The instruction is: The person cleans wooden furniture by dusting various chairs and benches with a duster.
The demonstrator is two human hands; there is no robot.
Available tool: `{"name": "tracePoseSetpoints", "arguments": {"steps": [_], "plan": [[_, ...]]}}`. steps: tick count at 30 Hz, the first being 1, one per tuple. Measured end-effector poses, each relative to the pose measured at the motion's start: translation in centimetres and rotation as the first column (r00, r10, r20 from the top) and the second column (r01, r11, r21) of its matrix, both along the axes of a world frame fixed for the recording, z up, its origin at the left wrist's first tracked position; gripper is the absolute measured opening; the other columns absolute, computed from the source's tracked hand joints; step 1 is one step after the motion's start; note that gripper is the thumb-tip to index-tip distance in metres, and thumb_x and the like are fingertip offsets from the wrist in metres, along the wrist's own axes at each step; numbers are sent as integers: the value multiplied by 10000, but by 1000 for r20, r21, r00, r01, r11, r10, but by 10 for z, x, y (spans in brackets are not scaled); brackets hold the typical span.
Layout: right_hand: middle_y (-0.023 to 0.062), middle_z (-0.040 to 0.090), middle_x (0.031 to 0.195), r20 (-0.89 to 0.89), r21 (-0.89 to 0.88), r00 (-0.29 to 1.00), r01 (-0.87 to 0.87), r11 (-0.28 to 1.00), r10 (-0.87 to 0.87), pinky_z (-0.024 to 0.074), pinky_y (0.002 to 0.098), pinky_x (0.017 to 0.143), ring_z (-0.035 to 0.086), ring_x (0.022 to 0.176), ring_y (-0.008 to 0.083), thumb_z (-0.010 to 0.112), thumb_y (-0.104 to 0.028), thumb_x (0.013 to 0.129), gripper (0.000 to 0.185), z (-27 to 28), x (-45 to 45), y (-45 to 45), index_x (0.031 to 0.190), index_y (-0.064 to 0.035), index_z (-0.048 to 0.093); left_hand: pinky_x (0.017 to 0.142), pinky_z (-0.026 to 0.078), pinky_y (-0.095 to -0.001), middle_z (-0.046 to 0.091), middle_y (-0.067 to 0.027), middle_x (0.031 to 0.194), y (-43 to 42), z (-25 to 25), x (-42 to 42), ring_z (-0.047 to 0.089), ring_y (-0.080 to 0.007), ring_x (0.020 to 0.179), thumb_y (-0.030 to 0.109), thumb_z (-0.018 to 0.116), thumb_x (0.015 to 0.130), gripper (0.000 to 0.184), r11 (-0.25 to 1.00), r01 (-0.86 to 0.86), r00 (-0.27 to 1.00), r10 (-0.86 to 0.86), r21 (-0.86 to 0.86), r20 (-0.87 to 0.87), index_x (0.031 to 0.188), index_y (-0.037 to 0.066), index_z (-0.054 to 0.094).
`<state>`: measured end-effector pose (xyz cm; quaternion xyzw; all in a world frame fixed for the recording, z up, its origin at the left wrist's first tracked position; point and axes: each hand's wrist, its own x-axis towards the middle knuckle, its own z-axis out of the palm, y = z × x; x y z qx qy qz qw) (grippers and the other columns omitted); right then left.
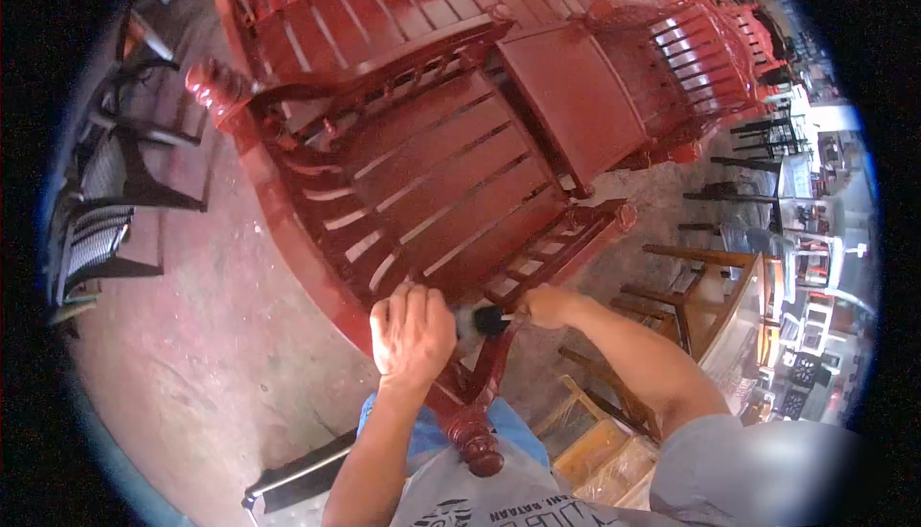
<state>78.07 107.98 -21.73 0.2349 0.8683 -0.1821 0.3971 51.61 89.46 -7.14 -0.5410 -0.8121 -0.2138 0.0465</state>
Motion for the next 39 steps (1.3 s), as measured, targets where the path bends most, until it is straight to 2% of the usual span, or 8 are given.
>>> {"name": "tracePoseSetpoints", "arguments": {"steps": [7,16,19,22,27,30,33,39], "plan": [[169,680,1018,26,588,921,300,751,-389,556,435,749,678,914,316,492,-200,866,269,132,25,155,952,-76,714,799,409,-402,608,-71,869,5,8,8,586,-247,898,98,614,741,94,999,-21,1000,20,-31,-15,828,75,589],[162,657,936,-92,-181,947,288,940,-308,520,472,761,638,917,354,543,-97,801,213,170,55,-12,992,-72,635,790,423,-393,609,-67,829,10,10,24,585,-244,873,98,615,732,62,992,-89,982,73,-86,-177,783,74,589],[160,645,897,-265,22,711,679,734,-651,517,486,705,641,815,359,545,-108,824,224,153,138,-60,1045,-98,584,799,421,-400,610,-73,832,6,2,27,578,-256,863,127,614,755,77,976,-117,974,77,-182,-215,801,65,607],[169,636,830,-573,66,175,984,167,-801,503,458,649,631,714,339,520,-136,892,178,99,196,-98,1054,-77,560,797,427,-396,611,-107,854,21,0,40,574,-275,844,136,608,798,121,960,-141,975,94,-241,-199,854,32,633],[167,603,774,-571,-526,-736,668,-525,-364,463,391,627,554,657,259,494,-144,953,145,16,134,-124,1029,-29,539,805,460,-397,600,-185,955,122,-54,147,579,-306,913,134,607,873,208,942,281,846,-154,-181,510,1001,-30,602],[153,618,834,-240,-720,-904,411,-560,-355,472,396,726,596,777,293,511,-89,921,185,-52,41,-136,1096,-43,551,913,425,-380,542,-207,1139,192,-112,220,540,-314,1041,257,592,914,392,824,517,765,-324,-230,557,1164,-39,538],[174,630,839,-95,-432,-950,308,-848,-297,476,402,708,614,770,320,514,-99,919,216,-109,7,-141,1127,-53,553,1015,358,-417,453,-257,1320,245,-179,265,463,-376,1212,382,544,930,613,744,604,772,-458,-284,441,1327,-63,405],[225,622,785,-162,-602,-915,389,-697,-371,479,453,664,625,739,392,483,-59,896,229,-118,40,-133,1113,-74,557,1027,347,-429,482,-288,1308,270,-216,337,464,-412,1225,388,480,953,641,841,469,880,-421,-269,218,1373,-71,325]]}}
